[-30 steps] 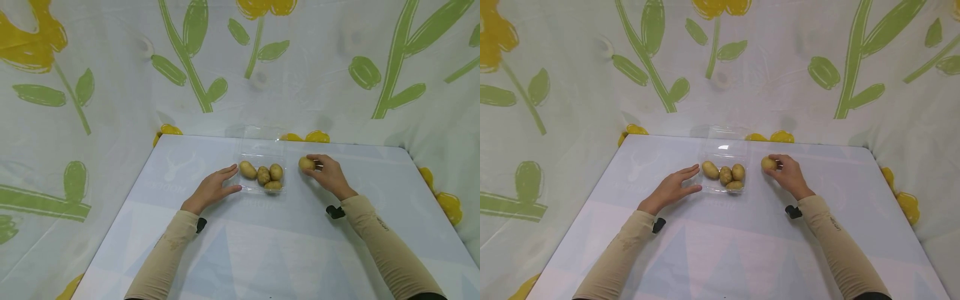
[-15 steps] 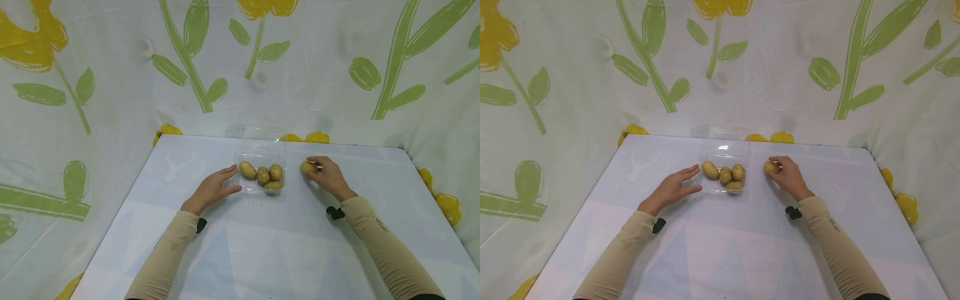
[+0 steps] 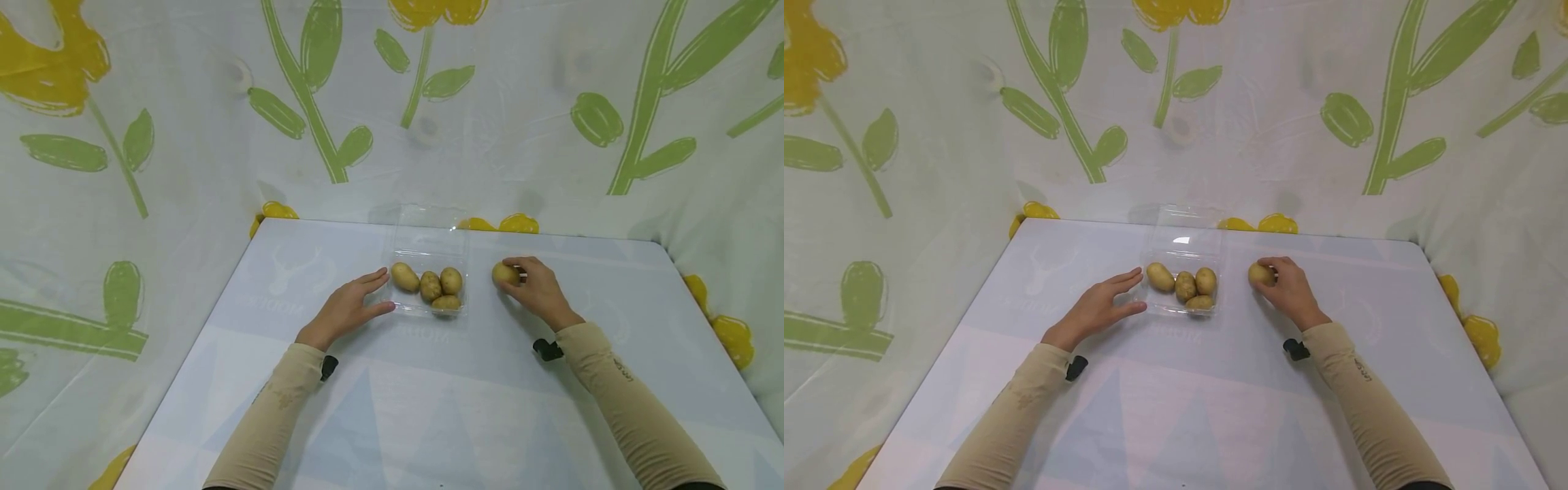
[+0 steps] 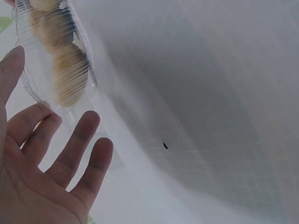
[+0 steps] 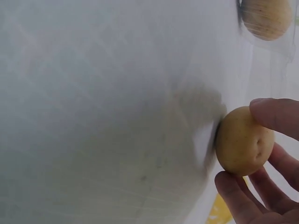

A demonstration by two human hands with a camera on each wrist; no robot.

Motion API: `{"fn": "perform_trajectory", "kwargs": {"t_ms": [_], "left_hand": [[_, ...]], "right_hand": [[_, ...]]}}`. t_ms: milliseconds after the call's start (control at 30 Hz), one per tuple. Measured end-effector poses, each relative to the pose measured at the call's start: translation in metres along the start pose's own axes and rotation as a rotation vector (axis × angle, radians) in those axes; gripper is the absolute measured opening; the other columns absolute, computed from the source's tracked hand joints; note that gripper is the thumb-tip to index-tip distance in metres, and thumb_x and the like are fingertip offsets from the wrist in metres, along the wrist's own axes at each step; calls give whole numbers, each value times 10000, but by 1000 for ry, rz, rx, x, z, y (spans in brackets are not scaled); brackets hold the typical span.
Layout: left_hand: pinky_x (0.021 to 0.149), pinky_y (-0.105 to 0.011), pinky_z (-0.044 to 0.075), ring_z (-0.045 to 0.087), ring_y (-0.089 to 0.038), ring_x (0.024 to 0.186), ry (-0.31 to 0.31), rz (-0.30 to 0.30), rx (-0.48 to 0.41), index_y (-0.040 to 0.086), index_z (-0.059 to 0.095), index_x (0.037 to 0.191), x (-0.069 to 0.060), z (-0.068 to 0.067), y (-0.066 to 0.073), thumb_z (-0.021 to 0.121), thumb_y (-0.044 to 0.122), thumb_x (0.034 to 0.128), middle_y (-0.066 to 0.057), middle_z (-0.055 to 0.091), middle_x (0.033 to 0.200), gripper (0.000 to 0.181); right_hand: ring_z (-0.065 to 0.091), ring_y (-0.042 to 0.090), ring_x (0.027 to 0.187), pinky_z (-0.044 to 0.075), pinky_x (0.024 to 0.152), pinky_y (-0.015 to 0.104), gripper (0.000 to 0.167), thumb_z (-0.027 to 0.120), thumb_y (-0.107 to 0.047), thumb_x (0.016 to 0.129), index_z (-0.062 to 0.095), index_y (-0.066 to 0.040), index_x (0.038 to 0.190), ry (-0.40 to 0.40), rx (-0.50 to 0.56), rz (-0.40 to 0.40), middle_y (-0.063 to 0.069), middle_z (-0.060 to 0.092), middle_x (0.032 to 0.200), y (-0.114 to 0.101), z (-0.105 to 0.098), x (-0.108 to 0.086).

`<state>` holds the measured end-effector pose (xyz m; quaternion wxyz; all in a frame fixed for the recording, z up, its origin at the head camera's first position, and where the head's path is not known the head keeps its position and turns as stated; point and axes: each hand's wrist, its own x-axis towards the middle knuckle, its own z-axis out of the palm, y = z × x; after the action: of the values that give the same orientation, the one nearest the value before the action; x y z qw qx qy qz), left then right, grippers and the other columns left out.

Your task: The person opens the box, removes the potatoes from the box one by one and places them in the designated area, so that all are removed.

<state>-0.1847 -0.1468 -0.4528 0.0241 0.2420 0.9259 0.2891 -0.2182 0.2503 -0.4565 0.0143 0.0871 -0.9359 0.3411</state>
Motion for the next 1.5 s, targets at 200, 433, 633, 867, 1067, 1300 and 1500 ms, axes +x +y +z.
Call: {"fn": "perform_trajectory", "kwargs": {"t_ms": [200, 433, 633, 867, 1067, 1300, 1500], "left_hand": [[1169, -446, 344, 373, -215, 1462, -2, -1, 5, 127, 450, 1534, 2, -1, 0, 678, 509, 946, 38, 368, 1609, 738], [1168, -457, 343, 367, -223, 1465, -7, -3, 4, 135, 444, 1540, 3, -1, 0, 672, 517, 947, 38, 363, 1613, 741], [1170, -452, 341, 365, -220, 1466, -8, -11, 2, 139, 448, 1537, 3, -1, 0, 677, 513, 945, 41, 363, 1611, 736], [1174, -449, 335, 363, -218, 1468, -8, -21, 0, 134, 452, 1535, 2, -1, 1, 681, 506, 945, 39, 365, 1611, 734], [1177, -437, 331, 359, -204, 1469, -16, -33, -6, 141, 447, 1537, 1, 0, 0, 680, 511, 945, 52, 360, 1611, 737], [1180, -438, 325, 355, -197, 1471, -10, -37, -18, 143, 451, 1535, 0, 1, 1, 686, 508, 942, 56, 363, 1609, 735], [1178, -442, 329, 359, -203, 1470, -8, -38, -17, 140, 453, 1535, 0, 0, 1, 689, 503, 941, 53, 366, 1609, 735]], "right_hand": [[587, 439, 1154, 514, 981, 536, 485, 757, -75, 917, 567, 43, 1347, 12, 18, -22, 269, 520, 1324, 3, 0, 0], [587, 425, 1149, 511, 980, 537, 476, 765, -86, 912, 577, 33, 1333, 20, 1, -31, 252, 538, 1307, 4, -1, 0], [544, 425, 1200, 489, 987, 558, 506, 783, -118, 902, 583, 33, 1342, 36, -45, -61, 259, 561, 1314, 1, -6, 0], [530, 449, 1208, 502, 951, 574, 494, 778, -116, 906, 594, 36, 1338, 100, -31, -128, 275, 558, 1319, -7, -14, 1], [534, 433, 1221, 506, 958, 564, 498, 781, -132, 911, 589, -1, 1351, 122, -7, -183, 220, 564, 1330, -18, -21, 3], [564, 385, 1204, 524, 961, 537, 530, 792, -137, 900, 582, -28, 1374, 107, 23, -224, 174, 565, 1354, -36, -27, 5], [562, 374, 1235, 525, 980, 499, 541, 798, -138, 895, 582, -44, 1383, 81, 70, -254, 156, 559, 1380, -50, -24, 5]]}}
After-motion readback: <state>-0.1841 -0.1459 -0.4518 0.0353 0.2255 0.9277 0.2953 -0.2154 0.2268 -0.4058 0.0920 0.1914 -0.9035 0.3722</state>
